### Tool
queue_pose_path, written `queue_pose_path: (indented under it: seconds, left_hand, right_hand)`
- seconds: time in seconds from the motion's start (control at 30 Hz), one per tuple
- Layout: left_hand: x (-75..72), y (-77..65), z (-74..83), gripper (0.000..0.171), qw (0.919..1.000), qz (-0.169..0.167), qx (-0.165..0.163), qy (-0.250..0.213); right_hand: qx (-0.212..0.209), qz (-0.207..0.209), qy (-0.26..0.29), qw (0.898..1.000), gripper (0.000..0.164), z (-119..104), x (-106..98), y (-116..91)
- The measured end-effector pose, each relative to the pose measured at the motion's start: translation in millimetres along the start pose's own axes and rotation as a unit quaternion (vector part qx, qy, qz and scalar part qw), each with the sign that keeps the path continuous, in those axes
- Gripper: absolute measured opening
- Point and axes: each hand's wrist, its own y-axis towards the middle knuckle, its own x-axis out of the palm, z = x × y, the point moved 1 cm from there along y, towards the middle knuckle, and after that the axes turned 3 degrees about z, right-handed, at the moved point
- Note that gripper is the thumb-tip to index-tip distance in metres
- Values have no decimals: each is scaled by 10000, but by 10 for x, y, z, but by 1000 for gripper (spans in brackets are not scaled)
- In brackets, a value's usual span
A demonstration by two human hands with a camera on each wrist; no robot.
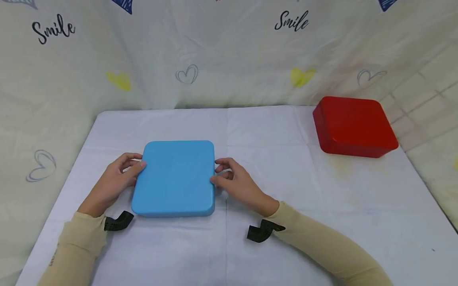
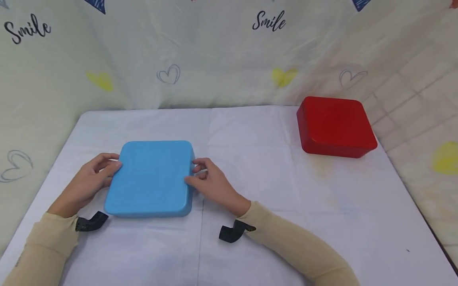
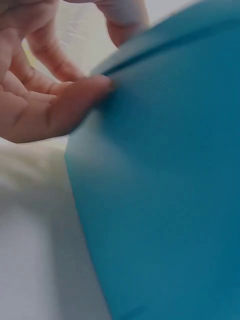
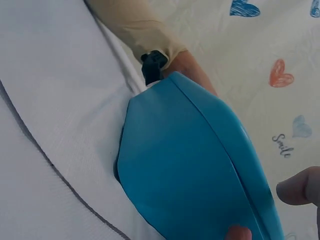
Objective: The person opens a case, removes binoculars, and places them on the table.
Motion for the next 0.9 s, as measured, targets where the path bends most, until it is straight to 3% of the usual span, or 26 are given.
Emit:
queue_pose_path:
  seconds: [0.17,0.33,0.9]
  left_hand:
    - [-52,-27,-17,55,9995,-235,189,-87]
    - [-103,-45,-5,55,9984,-498,177,-179]
    - [-199,-100,32,55,9961,-860,165,-137]
  right_hand:
    - [98,-265,424,9987,51,23,-33,-19]
    - [71,-450,578,9973,46,-1,-47,-24]
    - [264,-407,732,9961,44,-35,-65,-54]
